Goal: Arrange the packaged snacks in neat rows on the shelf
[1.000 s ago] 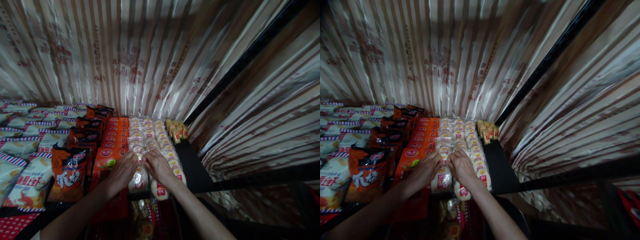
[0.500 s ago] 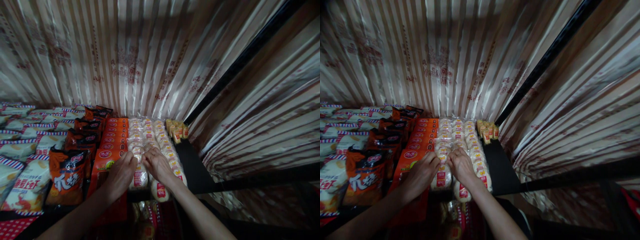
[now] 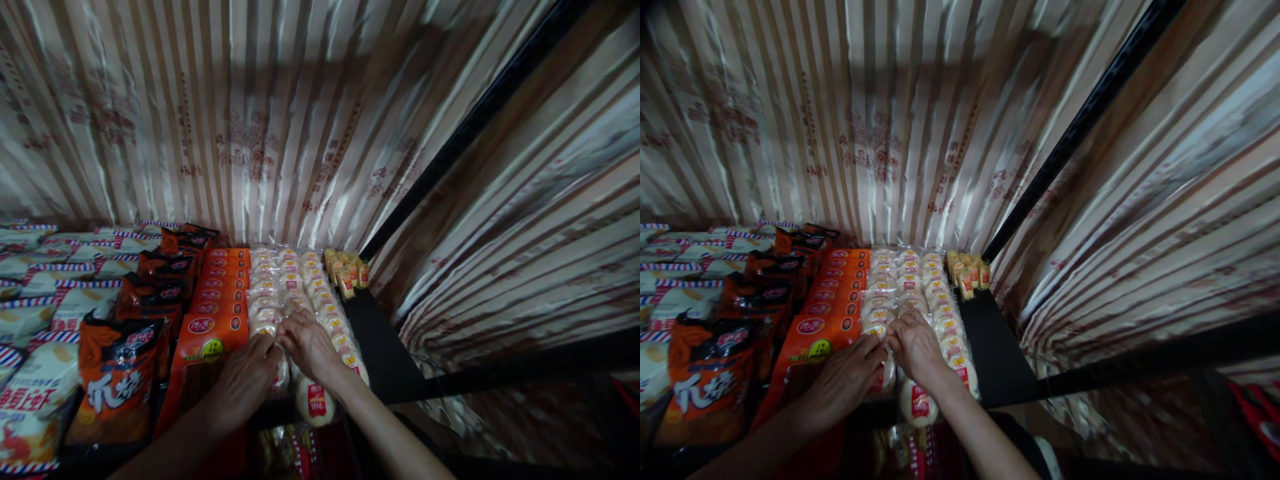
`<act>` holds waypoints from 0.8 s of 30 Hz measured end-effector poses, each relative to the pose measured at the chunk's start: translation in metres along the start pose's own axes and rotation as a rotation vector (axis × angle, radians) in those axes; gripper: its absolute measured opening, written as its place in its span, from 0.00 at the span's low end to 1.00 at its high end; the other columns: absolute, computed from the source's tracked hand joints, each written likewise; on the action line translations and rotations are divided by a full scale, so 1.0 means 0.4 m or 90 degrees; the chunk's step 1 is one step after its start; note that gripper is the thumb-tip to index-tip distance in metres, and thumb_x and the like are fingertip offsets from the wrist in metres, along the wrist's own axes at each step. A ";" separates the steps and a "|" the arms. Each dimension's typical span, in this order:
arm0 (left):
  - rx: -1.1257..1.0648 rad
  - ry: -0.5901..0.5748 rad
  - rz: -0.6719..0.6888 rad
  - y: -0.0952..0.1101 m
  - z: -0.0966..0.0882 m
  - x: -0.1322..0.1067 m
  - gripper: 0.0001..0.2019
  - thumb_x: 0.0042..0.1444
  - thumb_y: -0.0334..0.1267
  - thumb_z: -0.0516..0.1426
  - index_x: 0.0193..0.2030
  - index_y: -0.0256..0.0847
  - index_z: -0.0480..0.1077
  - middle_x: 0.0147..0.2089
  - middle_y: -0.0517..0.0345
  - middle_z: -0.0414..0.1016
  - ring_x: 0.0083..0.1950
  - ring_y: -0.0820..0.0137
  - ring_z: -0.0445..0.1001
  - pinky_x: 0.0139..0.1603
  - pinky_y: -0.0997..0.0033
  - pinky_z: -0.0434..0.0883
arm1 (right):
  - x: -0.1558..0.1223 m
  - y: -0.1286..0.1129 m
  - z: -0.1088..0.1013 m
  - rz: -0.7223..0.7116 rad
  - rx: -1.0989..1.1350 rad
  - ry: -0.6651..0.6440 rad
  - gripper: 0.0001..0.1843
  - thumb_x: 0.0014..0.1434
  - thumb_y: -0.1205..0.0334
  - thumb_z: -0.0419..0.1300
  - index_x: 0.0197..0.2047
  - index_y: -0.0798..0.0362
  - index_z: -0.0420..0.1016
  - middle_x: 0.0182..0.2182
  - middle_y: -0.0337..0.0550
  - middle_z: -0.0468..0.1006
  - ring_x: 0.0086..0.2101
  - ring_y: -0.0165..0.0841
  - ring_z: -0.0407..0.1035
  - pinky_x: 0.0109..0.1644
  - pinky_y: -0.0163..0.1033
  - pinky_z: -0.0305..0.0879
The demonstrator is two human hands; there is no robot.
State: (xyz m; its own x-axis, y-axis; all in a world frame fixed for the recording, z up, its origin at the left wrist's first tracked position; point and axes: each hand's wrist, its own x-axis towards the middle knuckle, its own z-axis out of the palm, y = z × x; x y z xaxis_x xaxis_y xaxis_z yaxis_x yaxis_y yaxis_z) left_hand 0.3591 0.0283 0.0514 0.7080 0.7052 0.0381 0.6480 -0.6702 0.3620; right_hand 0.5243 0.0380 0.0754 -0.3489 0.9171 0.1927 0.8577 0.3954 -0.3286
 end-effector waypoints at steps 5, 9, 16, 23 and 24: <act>-0.001 0.010 -0.002 -0.006 0.012 -0.001 0.13 0.61 0.27 0.46 0.47 0.42 0.66 0.49 0.53 0.68 0.50 0.65 0.67 0.50 0.63 0.68 | 0.000 0.003 0.000 0.006 0.011 0.001 0.05 0.57 0.70 0.59 0.30 0.53 0.73 0.29 0.40 0.74 0.36 0.33 0.66 0.43 0.37 0.63; 0.016 0.012 0.005 -0.007 0.016 0.001 0.12 0.61 0.27 0.47 0.46 0.42 0.66 0.48 0.54 0.69 0.48 0.65 0.67 0.48 0.63 0.68 | 0.002 0.008 0.003 0.001 0.016 0.006 0.06 0.56 0.71 0.60 0.29 0.53 0.73 0.28 0.39 0.74 0.36 0.33 0.66 0.43 0.37 0.62; 0.035 0.027 0.012 -0.009 0.014 0.000 0.10 0.60 0.27 0.48 0.44 0.41 0.67 0.46 0.55 0.69 0.47 0.67 0.68 0.47 0.66 0.69 | 0.003 0.025 0.021 -0.030 0.046 0.036 0.05 0.57 0.69 0.59 0.30 0.52 0.73 0.29 0.40 0.74 0.35 0.33 0.66 0.41 0.37 0.63; 0.030 0.026 0.023 -0.009 0.011 -0.008 0.10 0.59 0.26 0.49 0.41 0.41 0.69 0.45 0.56 0.71 0.47 0.67 0.69 0.47 0.68 0.70 | -0.005 0.069 -0.032 0.004 0.108 0.101 0.06 0.61 0.63 0.56 0.38 0.51 0.75 0.37 0.43 0.77 0.41 0.35 0.68 0.47 0.42 0.62; 0.010 0.034 0.022 -0.009 0.007 -0.009 0.10 0.59 0.26 0.49 0.40 0.42 0.69 0.44 0.57 0.71 0.46 0.68 0.69 0.47 0.69 0.70 | -0.004 0.082 -0.037 0.023 0.116 0.114 0.07 0.61 0.63 0.56 0.39 0.51 0.75 0.38 0.43 0.78 0.41 0.35 0.69 0.47 0.42 0.62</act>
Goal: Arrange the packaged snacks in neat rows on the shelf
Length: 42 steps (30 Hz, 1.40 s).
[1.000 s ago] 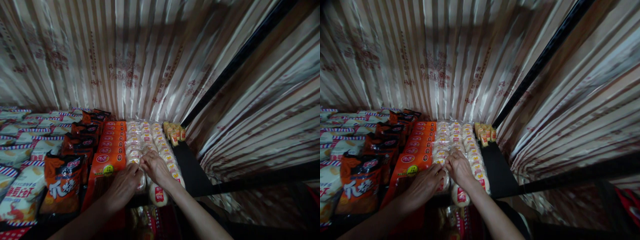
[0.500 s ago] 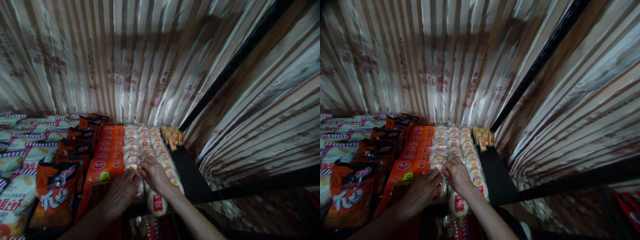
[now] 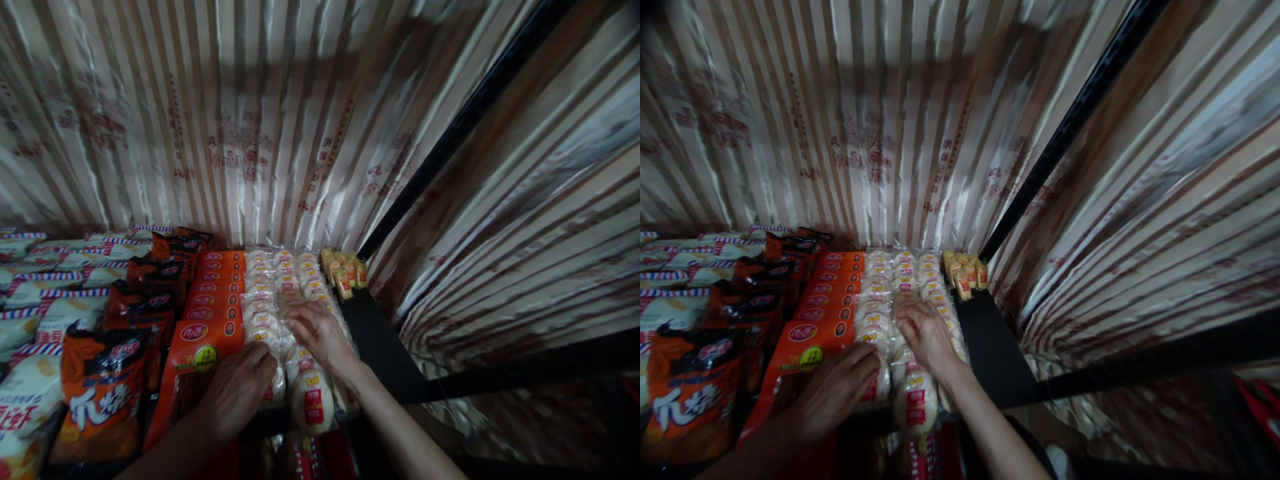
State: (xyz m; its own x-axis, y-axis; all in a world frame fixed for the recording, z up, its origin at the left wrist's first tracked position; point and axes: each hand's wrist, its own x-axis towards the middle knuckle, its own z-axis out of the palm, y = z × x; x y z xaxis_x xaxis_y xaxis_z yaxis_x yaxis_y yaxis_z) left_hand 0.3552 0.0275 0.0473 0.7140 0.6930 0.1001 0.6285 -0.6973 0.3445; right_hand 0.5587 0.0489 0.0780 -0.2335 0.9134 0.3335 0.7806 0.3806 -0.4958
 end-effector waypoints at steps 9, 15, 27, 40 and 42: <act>-0.221 0.177 -0.107 0.002 -0.082 0.090 0.08 0.60 0.34 0.49 0.36 0.42 0.69 0.39 0.57 0.71 0.38 0.71 0.71 0.41 0.70 0.69 | 0.118 0.131 -0.035 0.050 -0.034 0.057 0.10 0.58 0.66 0.55 0.36 0.52 0.78 0.35 0.44 0.79 0.40 0.36 0.69 0.45 0.40 0.64; -0.114 0.191 -0.161 -0.031 -0.144 0.285 0.08 0.56 0.31 0.52 0.38 0.41 0.71 0.42 0.56 0.73 0.43 0.70 0.71 0.47 0.70 0.67 | 0.251 0.199 -0.051 0.027 -0.099 0.026 0.11 0.57 0.69 0.54 0.36 0.53 0.79 0.31 0.42 0.79 0.32 0.32 0.69 0.41 0.35 0.62; 0.068 0.151 -0.274 -0.222 -0.099 0.542 0.14 0.56 0.27 0.47 0.40 0.36 0.74 0.44 0.48 0.76 0.51 0.64 0.70 0.56 0.63 0.62 | 0.407 0.280 -0.052 0.058 -0.322 -0.100 0.14 0.63 0.66 0.50 0.40 0.52 0.78 0.39 0.45 0.80 0.39 0.32 0.71 0.52 0.35 0.55; 0.032 0.131 -0.344 -0.285 -0.074 0.615 0.17 0.57 0.29 0.49 0.51 0.42 0.71 0.48 0.51 0.77 0.50 0.66 0.74 0.49 0.69 0.68 | 0.470 0.357 0.012 0.077 -0.282 -0.106 0.10 0.59 0.63 0.55 0.39 0.49 0.79 0.36 0.42 0.81 0.38 0.32 0.71 0.48 0.34 0.59; 0.022 0.131 -0.348 -0.284 -0.080 0.616 0.15 0.56 0.29 0.50 0.47 0.41 0.73 0.48 0.51 0.77 0.49 0.66 0.74 0.48 0.71 0.68 | 0.476 0.360 0.015 0.088 -0.265 -0.095 0.10 0.59 0.63 0.56 0.36 0.50 0.79 0.35 0.41 0.81 0.36 0.31 0.72 0.46 0.33 0.60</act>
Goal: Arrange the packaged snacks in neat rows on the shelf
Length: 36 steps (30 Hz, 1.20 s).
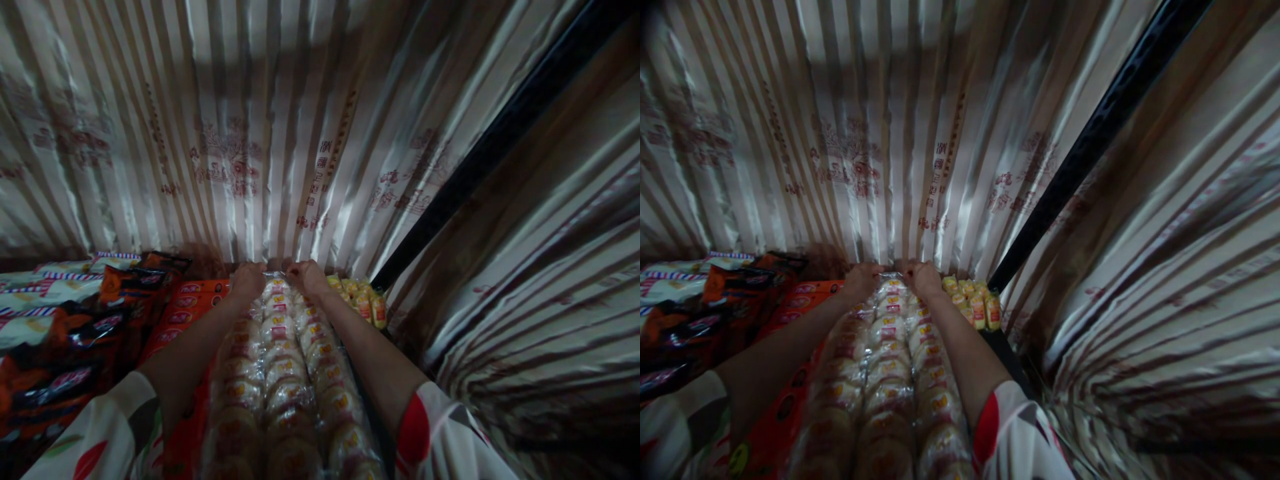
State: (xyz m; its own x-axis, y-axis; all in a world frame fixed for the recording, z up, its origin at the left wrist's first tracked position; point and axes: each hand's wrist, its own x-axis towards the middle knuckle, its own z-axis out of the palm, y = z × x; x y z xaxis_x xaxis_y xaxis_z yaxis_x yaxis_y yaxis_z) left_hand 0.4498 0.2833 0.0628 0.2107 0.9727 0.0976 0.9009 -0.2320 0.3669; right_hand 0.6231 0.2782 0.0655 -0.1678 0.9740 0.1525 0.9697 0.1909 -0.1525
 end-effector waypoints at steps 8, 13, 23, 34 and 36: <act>-0.008 0.012 -0.017 0.010 -0.010 -0.002 0.11 0.56 0.29 0.50 0.38 0.37 0.74 0.41 0.51 0.78 0.44 0.68 0.76 0.45 0.73 0.69 | 0.002 -0.017 0.006 0.024 0.066 0.064 0.09 0.58 0.63 0.56 0.34 0.48 0.79 0.33 0.39 0.81 0.33 0.30 0.71 0.40 0.32 0.61; 0.006 0.032 0.012 0.002 0.005 -0.002 0.12 0.54 0.27 0.51 0.41 0.36 0.73 0.42 0.50 0.78 0.45 0.67 0.75 0.47 0.72 0.68 | -0.019 -0.016 -0.005 -0.028 0.048 0.115 0.09 0.58 0.66 0.54 0.35 0.52 0.77 0.34 0.42 0.80 0.36 0.31 0.70 0.49 0.36 0.57; 0.063 0.070 0.172 0.025 -0.036 -0.065 0.11 0.56 0.34 0.51 0.32 0.39 0.75 0.43 0.48 0.73 0.51 0.61 0.65 0.53 0.62 0.62 | -0.066 0.001 -0.004 -0.122 0.068 0.011 0.09 0.57 0.66 0.57 0.30 0.50 0.78 0.27 0.38 0.78 0.31 0.29 0.67 0.47 0.36 0.57; 0.088 0.044 0.174 0.024 -0.002 -0.056 0.11 0.55 0.31 0.49 0.34 0.35 0.73 0.40 0.44 0.74 0.46 0.60 0.68 0.50 0.60 0.63 | -0.066 -0.026 -0.015 -0.074 0.074 -0.001 0.07 0.55 0.70 0.57 0.29 0.53 0.76 0.27 0.40 0.78 0.31 0.29 0.68 0.45 0.34 0.58; 0.089 0.048 0.175 0.021 0.002 -0.051 0.11 0.56 0.31 0.48 0.35 0.35 0.73 0.39 0.46 0.75 0.45 0.62 0.69 0.52 0.60 0.62 | -0.070 -0.029 -0.020 -0.073 0.065 0.009 0.08 0.56 0.70 0.56 0.30 0.53 0.75 0.28 0.40 0.78 0.31 0.30 0.69 0.46 0.35 0.58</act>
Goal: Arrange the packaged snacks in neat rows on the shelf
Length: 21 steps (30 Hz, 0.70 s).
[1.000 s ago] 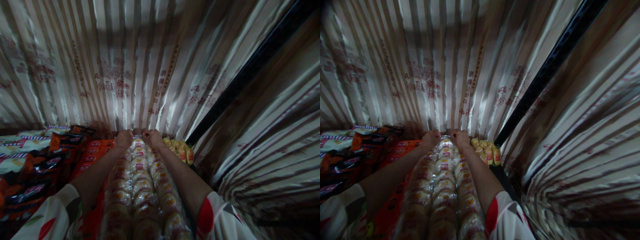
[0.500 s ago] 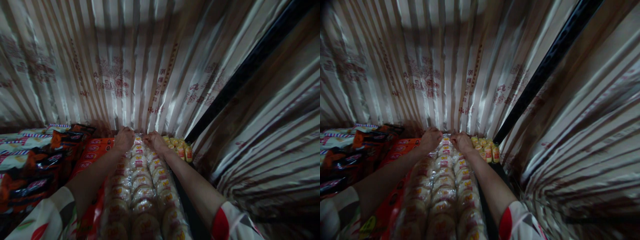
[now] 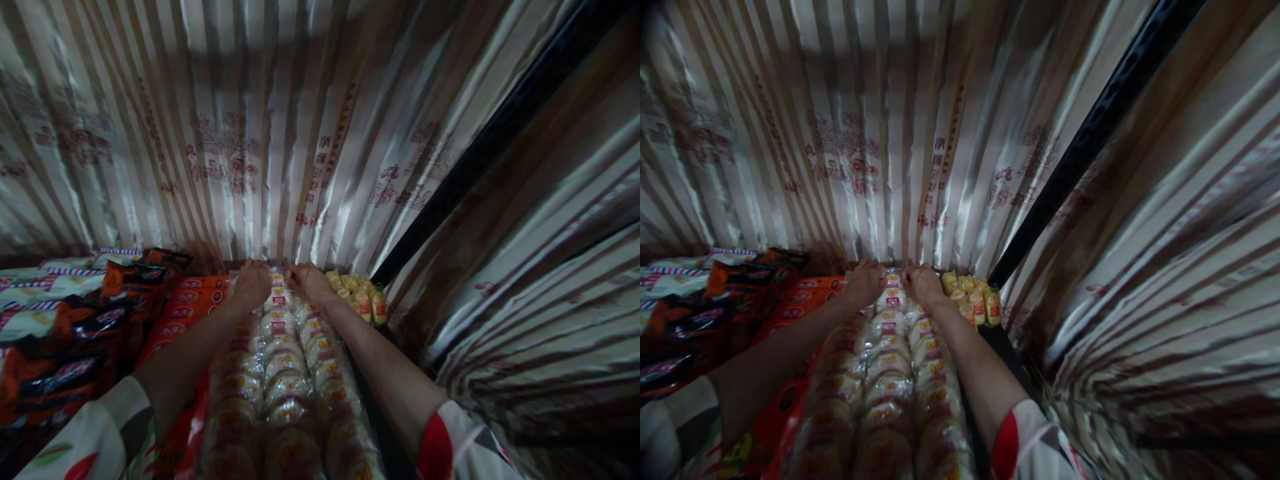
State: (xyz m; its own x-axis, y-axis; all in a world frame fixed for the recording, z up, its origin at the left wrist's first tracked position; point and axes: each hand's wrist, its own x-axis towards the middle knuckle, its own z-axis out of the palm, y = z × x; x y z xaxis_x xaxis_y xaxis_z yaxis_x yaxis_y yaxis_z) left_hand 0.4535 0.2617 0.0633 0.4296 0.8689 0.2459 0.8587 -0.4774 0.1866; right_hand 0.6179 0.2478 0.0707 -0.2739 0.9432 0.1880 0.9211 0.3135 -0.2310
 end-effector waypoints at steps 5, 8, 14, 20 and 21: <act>0.001 0.008 0.000 -0.005 0.007 0.008 0.11 0.56 0.31 0.48 0.34 0.35 0.72 0.38 0.46 0.75 0.46 0.63 0.69 0.54 0.63 0.61 | 0.002 -0.007 -0.007 0.010 -0.034 0.017 0.08 0.57 0.69 0.54 0.31 0.53 0.75 0.30 0.42 0.78 0.32 0.31 0.69 0.46 0.35 0.57; 0.002 0.015 -0.010 -0.005 0.007 0.008 0.12 0.57 0.31 0.47 0.34 0.34 0.72 0.38 0.46 0.75 0.46 0.62 0.69 0.54 0.63 0.61 | 0.003 -0.012 -0.007 0.013 -0.041 0.034 0.08 0.57 0.69 0.55 0.32 0.53 0.75 0.30 0.42 0.78 0.32 0.31 0.68 0.47 0.36 0.57; -0.003 0.027 -0.032 -0.001 0.007 0.000 0.13 0.58 0.31 0.47 0.35 0.34 0.72 0.39 0.45 0.74 0.48 0.60 0.68 0.52 0.63 0.62 | -0.026 -0.009 0.001 -0.051 -0.014 0.084 0.05 0.57 0.66 0.58 0.32 0.52 0.76 0.30 0.42 0.76 0.35 0.33 0.67 0.47 0.37 0.57; -0.015 0.033 -0.039 -0.001 0.006 -0.003 0.12 0.58 0.31 0.47 0.34 0.34 0.72 0.38 0.43 0.74 0.47 0.60 0.67 0.52 0.62 0.63 | -0.056 -0.004 -0.002 -0.126 -0.013 0.036 0.05 0.57 0.66 0.59 0.34 0.50 0.77 0.31 0.41 0.76 0.37 0.33 0.66 0.48 0.39 0.57; -0.017 0.034 -0.038 -0.002 0.006 -0.004 0.12 0.58 0.31 0.47 0.34 0.34 0.72 0.38 0.43 0.74 0.48 0.60 0.67 0.52 0.61 0.63 | -0.058 -0.007 -0.005 -0.138 -0.023 0.033 0.05 0.57 0.65 0.59 0.34 0.50 0.77 0.31 0.41 0.76 0.37 0.33 0.66 0.49 0.39 0.56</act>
State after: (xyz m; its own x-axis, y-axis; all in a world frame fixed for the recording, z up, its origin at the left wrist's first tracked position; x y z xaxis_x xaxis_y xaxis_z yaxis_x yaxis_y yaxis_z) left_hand 0.4529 0.2612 0.0604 0.3612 0.8884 0.2832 0.8743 -0.4283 0.2283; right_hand 0.6221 0.2249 0.0687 -0.4528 0.8469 0.2790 0.8518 0.5033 -0.1453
